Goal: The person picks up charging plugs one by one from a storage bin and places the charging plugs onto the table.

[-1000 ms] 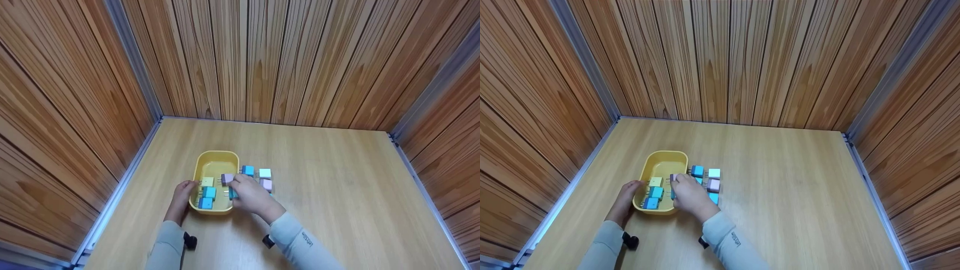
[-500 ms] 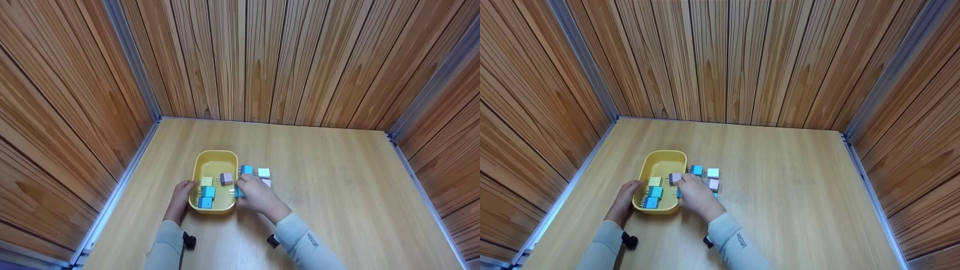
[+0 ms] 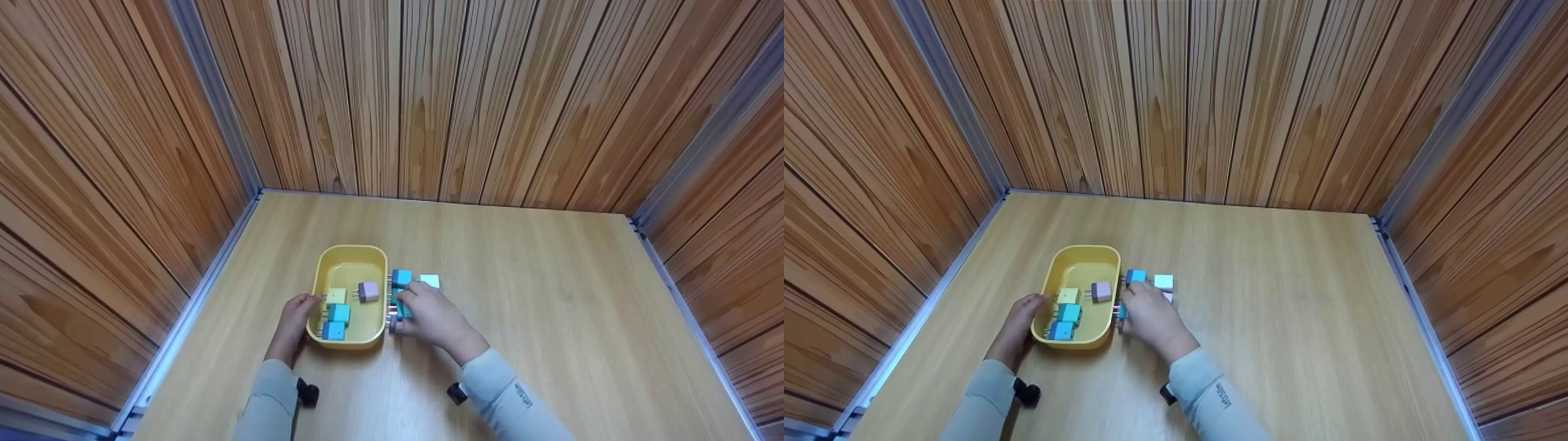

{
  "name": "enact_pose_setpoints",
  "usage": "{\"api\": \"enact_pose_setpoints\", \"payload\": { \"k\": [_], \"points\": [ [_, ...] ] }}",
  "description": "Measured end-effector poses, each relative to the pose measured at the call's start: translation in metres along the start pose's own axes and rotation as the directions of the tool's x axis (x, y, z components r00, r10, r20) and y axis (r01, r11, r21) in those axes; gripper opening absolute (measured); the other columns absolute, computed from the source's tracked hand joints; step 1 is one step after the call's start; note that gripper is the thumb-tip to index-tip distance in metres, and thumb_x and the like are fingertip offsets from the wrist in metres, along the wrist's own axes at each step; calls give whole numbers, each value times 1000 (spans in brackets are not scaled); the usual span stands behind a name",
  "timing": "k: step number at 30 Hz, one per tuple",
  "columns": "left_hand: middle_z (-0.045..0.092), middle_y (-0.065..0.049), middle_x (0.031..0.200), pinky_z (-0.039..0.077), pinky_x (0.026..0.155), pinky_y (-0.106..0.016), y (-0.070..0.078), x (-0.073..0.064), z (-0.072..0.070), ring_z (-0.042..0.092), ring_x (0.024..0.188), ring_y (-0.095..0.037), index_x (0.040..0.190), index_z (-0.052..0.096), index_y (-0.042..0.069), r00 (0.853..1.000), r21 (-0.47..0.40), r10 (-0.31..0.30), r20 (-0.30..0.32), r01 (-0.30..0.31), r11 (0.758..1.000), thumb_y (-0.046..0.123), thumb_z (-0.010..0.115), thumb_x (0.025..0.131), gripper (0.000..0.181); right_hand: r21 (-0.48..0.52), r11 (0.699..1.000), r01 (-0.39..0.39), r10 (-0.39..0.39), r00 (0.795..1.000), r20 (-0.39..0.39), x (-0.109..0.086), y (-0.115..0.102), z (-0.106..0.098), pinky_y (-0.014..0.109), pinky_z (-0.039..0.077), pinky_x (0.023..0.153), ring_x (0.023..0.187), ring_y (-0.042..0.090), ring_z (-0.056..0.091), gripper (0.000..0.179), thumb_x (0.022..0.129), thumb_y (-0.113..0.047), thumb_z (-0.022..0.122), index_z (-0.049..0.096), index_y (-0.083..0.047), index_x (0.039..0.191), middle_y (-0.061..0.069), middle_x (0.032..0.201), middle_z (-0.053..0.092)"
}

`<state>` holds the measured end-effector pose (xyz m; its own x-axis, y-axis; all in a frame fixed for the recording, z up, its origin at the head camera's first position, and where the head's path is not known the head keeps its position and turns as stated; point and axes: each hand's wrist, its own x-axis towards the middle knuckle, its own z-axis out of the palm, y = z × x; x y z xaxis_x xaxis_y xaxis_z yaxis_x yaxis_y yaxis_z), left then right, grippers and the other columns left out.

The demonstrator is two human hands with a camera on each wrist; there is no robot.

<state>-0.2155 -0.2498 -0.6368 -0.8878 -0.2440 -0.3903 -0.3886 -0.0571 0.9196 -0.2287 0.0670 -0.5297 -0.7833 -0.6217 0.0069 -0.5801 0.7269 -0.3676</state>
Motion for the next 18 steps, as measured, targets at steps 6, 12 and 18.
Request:
{"api": "enact_pose_setpoints", "payload": {
  "k": [6, 12, 18],
  "points": [
    [61, -6, 87, 43, 52, -26, 0, -1, -2, 56, 65, -18, 94, 56, 7, 1000, 1, 3, 5, -3, 1000, 43, 62, 98, 37, 9, 999, -51, 51, 999, -2, -5, 9, -4, 47, 38, 116, 144, 27, 44, 60, 91, -30, 78, 57, -10, 144, 11, 153, 48],
    [60, -6, 85, 40, 49, -27, 1, -1, -3, 52, 61, -18, 93, 55, 8, 1000, 10, 3, 2, -3, 1000, 47, 63, 96, 40, -24, 998, -65, 65, 998, -26, -6, 20, -7, 42, 44, 111, 128, 20, 52, 64, 89, -25, 78, 55, -12, 146, 5, 139, 56],
    [61, -6, 89, 41, 52, -27, 0, -1, -2, 54, 65, -17, 93, 56, 7, 1000, 23, 9, 0, -9, 1000, 46, 63, 96, 40, -64, 995, -83, 79, 995, -52, -10, 31, -9, 38, 49, 102, 109, 16, 54, 53, 88, -22, 75, 62, -8, 138, 2, 122, 58]
  ]
}}
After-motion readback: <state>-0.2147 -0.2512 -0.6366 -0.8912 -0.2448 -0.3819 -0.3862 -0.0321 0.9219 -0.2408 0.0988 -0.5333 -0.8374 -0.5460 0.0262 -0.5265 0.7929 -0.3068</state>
